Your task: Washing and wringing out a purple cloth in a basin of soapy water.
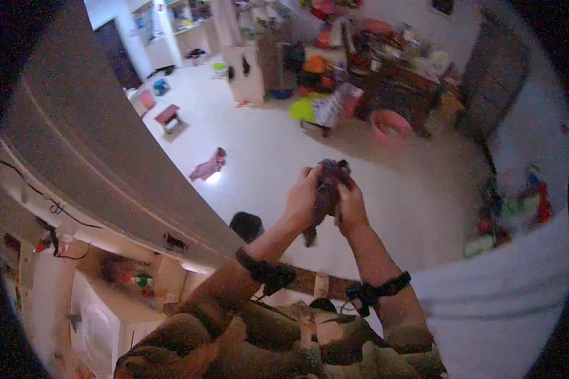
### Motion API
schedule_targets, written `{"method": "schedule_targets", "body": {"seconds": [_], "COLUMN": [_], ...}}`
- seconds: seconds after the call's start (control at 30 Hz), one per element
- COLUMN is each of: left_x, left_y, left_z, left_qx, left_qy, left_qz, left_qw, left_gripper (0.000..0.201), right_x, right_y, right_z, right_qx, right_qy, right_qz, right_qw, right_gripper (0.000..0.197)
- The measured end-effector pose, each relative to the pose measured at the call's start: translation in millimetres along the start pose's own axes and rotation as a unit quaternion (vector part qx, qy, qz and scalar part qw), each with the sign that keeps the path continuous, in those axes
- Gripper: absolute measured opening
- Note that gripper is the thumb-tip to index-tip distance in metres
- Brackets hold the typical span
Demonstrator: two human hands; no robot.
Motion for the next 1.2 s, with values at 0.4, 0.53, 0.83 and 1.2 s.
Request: {"method": "schedule_targets", "body": {"seconds": [0.4,0.53,0.83,1.2], "left_x": [-67.4,-54.5,-34.5,-91.6], "left_y": [-6.7,-6.8,9.7,98.2], "left_z": [73.6,129.3,179.1,258.5], "left_qx": [-0.012,0.002,0.105,0.138], "left_qy": [0.124,-0.115,-0.16,-0.214], "left_qz": [-0.74,-0.214,0.242,0.368], "left_qw": [0.66,0.97,0.951,0.894], "left_gripper": [0.045,0.046,0.062,0.06], "right_x": [1.7,13.2,-14.6,-0.5], "right_y": [108.4,93.3,23.5,25.8], "right_z": [126.5,170.2,295.2,436.5], "right_qx": [0.137,0.117,-0.032,0.234], "right_qy": [0.225,0.245,0.177,0.193], "right_qz": [0.245,0.078,-0.363,-0.064], "right_qw": [0.933,0.959,0.914,0.951], "right_gripper": [0.029,0.025,0.023,0.036]}}
Point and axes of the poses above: each hand's wrist, its own z-axis towards the middle knuckle, its own x-axis out of the palm, y = z × x, the point moved 2 cm from there along z, towards the middle knuckle, and after that the axes turned 6 degrees about y, right-handed, at the moved point
